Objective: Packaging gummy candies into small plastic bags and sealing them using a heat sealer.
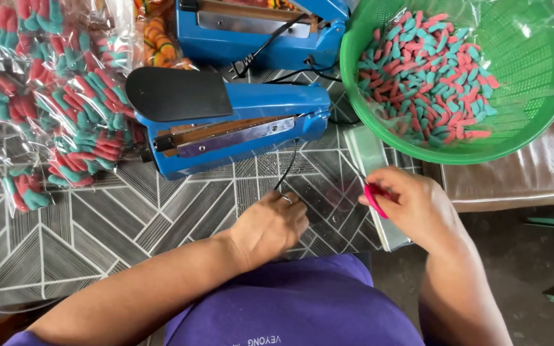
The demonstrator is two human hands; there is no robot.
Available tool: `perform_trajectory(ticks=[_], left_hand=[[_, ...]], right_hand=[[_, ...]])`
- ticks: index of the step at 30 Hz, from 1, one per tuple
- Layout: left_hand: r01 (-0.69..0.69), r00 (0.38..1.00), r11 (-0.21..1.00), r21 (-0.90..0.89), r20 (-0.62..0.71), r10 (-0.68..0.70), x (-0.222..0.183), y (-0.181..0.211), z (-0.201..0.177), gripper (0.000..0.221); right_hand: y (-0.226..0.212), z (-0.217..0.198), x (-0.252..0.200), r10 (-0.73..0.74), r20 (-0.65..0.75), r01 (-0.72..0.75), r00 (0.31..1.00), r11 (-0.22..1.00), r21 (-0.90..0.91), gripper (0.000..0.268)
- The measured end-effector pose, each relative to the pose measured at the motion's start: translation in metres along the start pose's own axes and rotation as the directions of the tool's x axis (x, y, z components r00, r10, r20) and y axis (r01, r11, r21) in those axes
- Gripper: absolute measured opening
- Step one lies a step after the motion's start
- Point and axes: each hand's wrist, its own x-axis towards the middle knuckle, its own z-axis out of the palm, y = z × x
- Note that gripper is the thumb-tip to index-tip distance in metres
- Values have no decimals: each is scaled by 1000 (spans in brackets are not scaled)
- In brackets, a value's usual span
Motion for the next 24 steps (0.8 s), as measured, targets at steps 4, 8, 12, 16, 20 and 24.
perform_trajectory(ticks=[4, 8, 12, 16, 20, 24], left_hand=[[144, 989, 989, -45, -11, -145, 13, -4, -42, 18], [228, 963, 959, -166, -106, -247, 23, -7, -72, 24], [295, 923, 871, -393, -118, -366, 27, -6, -90, 32], [417, 749, 600, -683, -117, -653, 16, -11, -97, 21], [490, 719, 463, -739, 43, -693, 8, -5, -107, 15], [521, 684, 349, -779, 136, -716, 1, -13, -115, 16]], right_hand=[[25, 44, 39, -308, -191, 296, 932, 951, -90, 23], [-16, 26, 20, -545, -267, 591, 795, 796, 133, 16], [-23, 31, -5, -660, -168, 644, 733, 592, 484, 55], [3, 31, -6, -437, -274, 505, 857, 606, 615, 9], [-2, 27, -6, -298, -365, 466, 882, 434, 771, 8], [-1, 33, 0, -251, -431, 498, 867, 435, 750, 12]])
